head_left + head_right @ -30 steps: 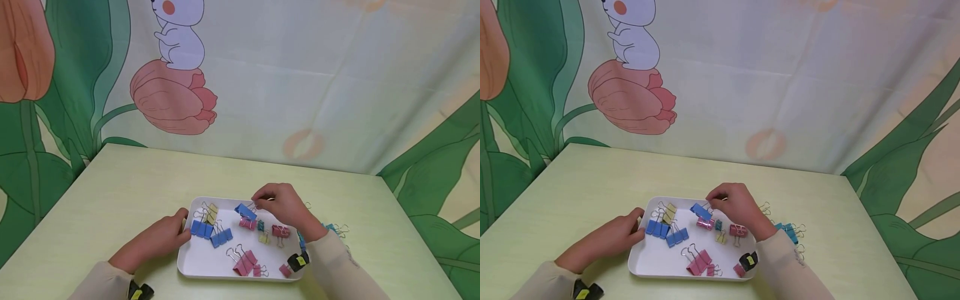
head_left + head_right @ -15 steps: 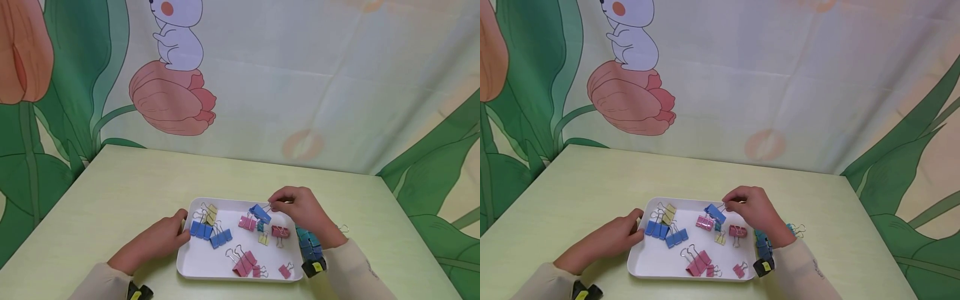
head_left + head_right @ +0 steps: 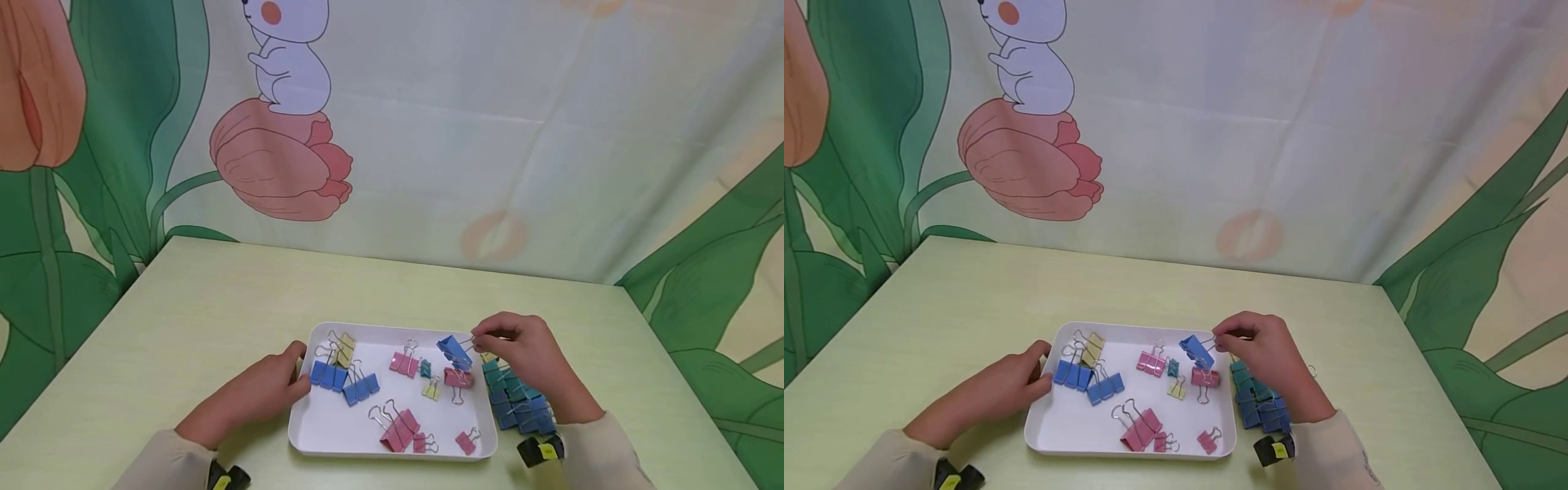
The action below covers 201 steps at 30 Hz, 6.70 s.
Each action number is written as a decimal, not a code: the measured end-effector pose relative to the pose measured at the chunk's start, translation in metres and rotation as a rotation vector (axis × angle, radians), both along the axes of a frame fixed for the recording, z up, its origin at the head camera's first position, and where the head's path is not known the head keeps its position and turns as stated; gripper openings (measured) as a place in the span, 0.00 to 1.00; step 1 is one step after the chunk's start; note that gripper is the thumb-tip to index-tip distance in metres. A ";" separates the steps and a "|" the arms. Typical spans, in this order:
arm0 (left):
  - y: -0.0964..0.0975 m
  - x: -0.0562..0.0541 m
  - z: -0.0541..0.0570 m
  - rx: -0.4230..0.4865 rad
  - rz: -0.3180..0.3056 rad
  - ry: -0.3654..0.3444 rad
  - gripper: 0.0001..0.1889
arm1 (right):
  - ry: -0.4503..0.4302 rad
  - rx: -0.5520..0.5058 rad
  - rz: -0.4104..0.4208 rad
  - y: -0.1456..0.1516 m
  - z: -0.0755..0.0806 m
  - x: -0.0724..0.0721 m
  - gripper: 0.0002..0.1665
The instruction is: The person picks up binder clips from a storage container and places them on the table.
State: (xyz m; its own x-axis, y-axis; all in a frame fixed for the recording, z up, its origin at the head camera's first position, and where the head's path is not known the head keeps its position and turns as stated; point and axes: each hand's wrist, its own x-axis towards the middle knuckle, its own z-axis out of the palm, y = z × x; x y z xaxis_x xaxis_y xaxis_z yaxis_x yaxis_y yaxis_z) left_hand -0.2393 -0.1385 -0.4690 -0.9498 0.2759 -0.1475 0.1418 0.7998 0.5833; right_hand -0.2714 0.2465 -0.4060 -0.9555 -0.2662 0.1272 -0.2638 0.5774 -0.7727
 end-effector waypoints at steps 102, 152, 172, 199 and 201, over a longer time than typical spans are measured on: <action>0.003 0.000 0.005 -0.022 -0.016 -0.039 0.24 | -0.505 -0.181 0.024 0.186 -0.041 0.029 0.05; 0.002 -0.001 0.001 -0.025 -0.011 -0.042 0.24 | -0.452 0.109 -0.108 0.160 -0.035 0.025 0.07; 0.002 -0.001 0.002 -0.028 -0.012 -0.041 0.24 | -0.395 0.169 -0.105 0.154 -0.015 0.032 0.06; 0.001 0.000 0.003 -0.008 -0.018 -0.032 0.23 | 0.079 0.118 -0.171 0.097 0.000 0.039 0.04; 0.001 0.000 0.003 -0.004 -0.019 -0.028 0.23 | 0.099 0.063 -0.148 0.087 0.000 0.038 0.04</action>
State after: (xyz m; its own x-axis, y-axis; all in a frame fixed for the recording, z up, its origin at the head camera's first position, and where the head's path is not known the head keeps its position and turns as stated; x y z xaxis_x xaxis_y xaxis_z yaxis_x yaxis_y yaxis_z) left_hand -0.2394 -0.1380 -0.4662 -0.9397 0.2936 -0.1752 0.1408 0.7993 0.5842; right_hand -0.2332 0.3331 -0.4058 -0.9684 -0.1346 0.2099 -0.2455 0.6619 -0.7082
